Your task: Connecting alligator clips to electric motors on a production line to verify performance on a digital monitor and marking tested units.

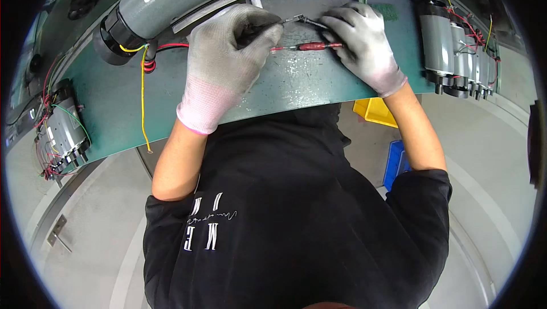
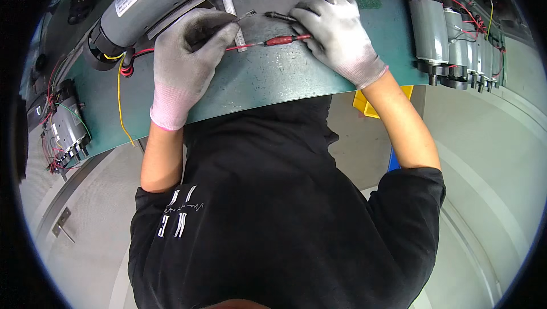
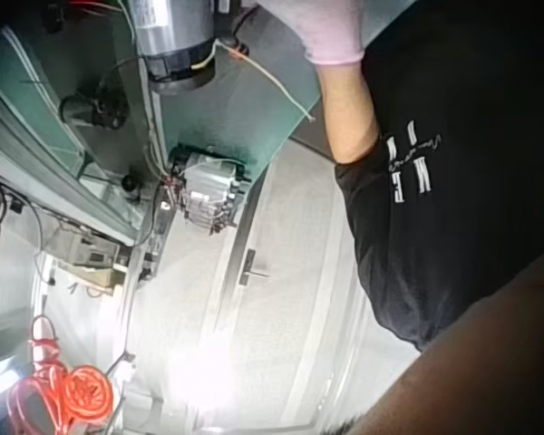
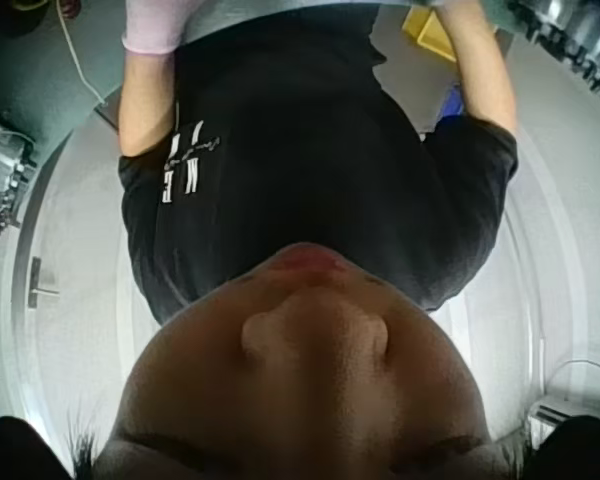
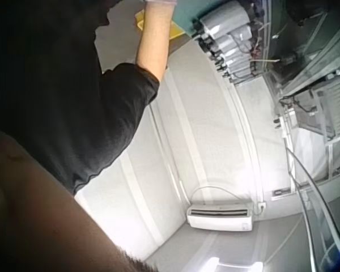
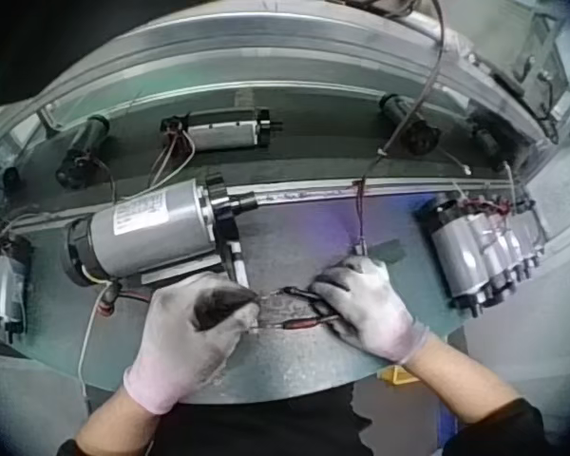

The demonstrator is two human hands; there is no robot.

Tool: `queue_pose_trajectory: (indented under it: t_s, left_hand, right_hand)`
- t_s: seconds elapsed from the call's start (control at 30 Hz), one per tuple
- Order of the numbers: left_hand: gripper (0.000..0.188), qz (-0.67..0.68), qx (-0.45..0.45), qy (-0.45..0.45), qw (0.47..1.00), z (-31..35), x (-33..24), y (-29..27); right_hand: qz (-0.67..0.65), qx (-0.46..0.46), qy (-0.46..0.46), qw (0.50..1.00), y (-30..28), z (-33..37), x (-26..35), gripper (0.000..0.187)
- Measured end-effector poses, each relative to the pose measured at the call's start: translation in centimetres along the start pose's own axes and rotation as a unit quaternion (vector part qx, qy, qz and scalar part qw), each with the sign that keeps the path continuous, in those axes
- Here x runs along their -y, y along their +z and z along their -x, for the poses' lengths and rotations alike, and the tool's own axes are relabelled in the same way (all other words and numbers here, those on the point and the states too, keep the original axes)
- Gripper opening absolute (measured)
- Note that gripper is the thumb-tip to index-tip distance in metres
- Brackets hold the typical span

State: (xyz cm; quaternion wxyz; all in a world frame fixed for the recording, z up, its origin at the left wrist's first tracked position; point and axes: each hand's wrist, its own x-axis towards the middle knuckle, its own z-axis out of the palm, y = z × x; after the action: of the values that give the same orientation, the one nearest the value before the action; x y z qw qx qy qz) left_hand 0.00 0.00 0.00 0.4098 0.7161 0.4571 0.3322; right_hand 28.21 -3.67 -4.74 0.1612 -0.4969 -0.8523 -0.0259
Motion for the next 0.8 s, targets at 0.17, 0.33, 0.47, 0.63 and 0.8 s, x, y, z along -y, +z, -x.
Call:
queue_pose_trajectory:
  t_s: [0.17, 0.33, 0.47, 0.63, 0.8]
  left_hand:
    - [0.014, 0.046, -0.014, 0.002, 0.999, 0.7, -0.7, -0.8]
    - [0.017, 0.058, -0.011, -0.022, 0.998, 1.2, -3.0, -1.5]
    - [0.021, 0.049, -0.013, -0.037, 0.998, 1.4, -3.4, -2.1]
    - [0.021, 0.036, -0.010, -0.026, 0.999, 1.6, -3.2, -2.4]
    - [0.017, 0.022, -0.014, 0.006, 1.000, 1.8, -2.9, -2.2]
  right_hand:
    - [-0.229, -0.105, 0.027, 0.967, -5.7, -1.8, 2.6, 0.041]
    - [-0.319, -0.076, 0.085, 0.941, -7.3, -2.1, 3.4, 0.038]
    - [-0.340, -0.087, 0.087, 0.932, -7.2, -2.1, 3.2, 0.033]
    - [-0.332, -0.064, 0.082, 0.937, -7.8, -2.4, 3.6, 0.031]
    - [-0.364, -0.015, 0.039, 0.931, -8.5, -2.7, 2.5, 0.033]
